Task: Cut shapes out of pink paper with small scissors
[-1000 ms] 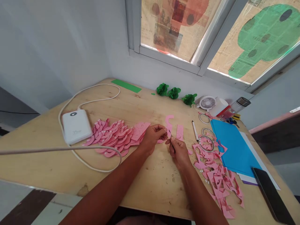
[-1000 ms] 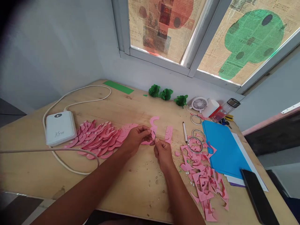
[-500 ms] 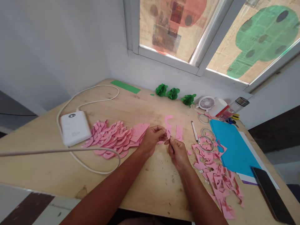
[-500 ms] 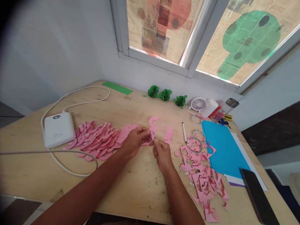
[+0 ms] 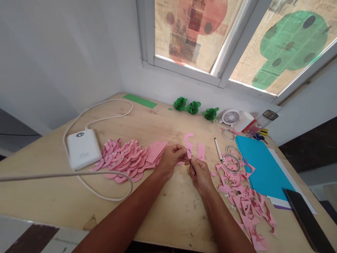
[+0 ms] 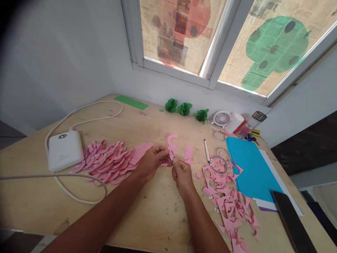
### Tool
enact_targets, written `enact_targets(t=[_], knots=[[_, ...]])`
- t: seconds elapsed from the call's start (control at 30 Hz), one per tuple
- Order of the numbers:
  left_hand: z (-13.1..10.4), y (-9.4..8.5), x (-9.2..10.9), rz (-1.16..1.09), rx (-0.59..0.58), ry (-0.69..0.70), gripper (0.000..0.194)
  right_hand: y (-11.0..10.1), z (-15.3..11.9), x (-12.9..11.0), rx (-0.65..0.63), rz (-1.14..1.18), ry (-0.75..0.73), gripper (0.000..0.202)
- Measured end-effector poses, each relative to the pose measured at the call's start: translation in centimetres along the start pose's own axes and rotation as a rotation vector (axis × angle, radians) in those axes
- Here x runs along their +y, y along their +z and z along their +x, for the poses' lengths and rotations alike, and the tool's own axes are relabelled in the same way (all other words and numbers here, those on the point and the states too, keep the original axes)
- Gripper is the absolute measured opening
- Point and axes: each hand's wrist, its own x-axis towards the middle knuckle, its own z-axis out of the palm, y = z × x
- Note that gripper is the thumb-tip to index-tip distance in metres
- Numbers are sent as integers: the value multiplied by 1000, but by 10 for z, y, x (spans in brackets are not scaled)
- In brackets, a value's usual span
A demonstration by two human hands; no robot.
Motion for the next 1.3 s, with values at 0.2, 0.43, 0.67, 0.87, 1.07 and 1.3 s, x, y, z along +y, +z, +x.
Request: enact_targets(t=[0.2,0.43,0.67,0.87,1.07,1.3], knots=[[0,0,-3,-24,-5,11,16,0,1,2,8,19,-12,36],[0,-1,-5,-33,-31,26,14,1,0,-1,15,-11,-15,37],[0,1,-4,-46,-17,-1,15,0,-1,-1,21,-33,-25,37],[-1,0,-3,-28,-32,5,15,1,-2,-4,15,-42,-10,37],[-1,-1,-5,-7,-51,13,14,1,-2,-3,29,-50,-31,36],[-1,-1,-3,-4,-16,15,15,-2,0,0,29,-62,-41,34]])
